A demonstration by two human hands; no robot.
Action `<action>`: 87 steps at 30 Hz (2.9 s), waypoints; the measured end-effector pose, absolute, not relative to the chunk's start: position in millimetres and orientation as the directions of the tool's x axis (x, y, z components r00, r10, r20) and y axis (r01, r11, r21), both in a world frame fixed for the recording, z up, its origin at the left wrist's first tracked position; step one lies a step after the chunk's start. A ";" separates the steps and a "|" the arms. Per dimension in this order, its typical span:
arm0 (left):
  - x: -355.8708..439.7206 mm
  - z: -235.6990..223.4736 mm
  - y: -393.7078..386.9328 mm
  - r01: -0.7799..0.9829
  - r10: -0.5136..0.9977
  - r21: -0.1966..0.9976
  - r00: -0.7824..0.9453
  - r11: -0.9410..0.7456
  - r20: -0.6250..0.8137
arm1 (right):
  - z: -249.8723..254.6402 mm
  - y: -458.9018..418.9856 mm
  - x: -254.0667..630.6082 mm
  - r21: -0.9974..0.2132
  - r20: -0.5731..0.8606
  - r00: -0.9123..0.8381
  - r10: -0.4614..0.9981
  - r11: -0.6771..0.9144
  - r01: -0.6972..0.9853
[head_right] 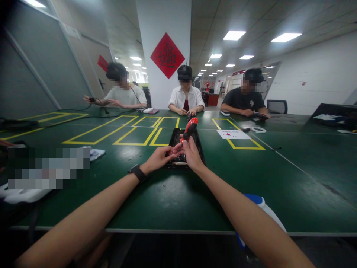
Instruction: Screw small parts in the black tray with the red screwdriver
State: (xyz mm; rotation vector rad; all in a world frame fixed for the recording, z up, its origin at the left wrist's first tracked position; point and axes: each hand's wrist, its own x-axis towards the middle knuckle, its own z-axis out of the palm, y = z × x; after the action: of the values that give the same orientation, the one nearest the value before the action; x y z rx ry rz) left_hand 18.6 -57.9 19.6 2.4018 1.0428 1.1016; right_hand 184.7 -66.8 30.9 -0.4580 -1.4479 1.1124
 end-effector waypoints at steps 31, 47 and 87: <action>9.6 18.1 -49.8 0.521 0.756 0.550 0.399 -0.653 0.519 | 38.5 -69.1 181.8 -0.824 0.487 -0.116 0.866 0.411 -0.390; 20.2 22.8 -60.8 0.386 0.732 0.628 0.454 -0.676 0.508 | 35.0 -73.3 181.5 -0.825 0.530 -0.177 0.829 0.456 -0.333; 19.9 22.1 -60.1 0.431 0.749 0.615 0.436 -0.660 0.499 | 33.6 -68.9 183.4 -0.836 0.507 -0.199 0.838 0.423 -0.349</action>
State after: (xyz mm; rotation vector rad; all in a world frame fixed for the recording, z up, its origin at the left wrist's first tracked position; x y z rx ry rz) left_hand 19.9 -60.1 22.1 2.2955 1.0011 1.0930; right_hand 183.4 -68.9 33.6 -0.4773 -1.3789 1.1507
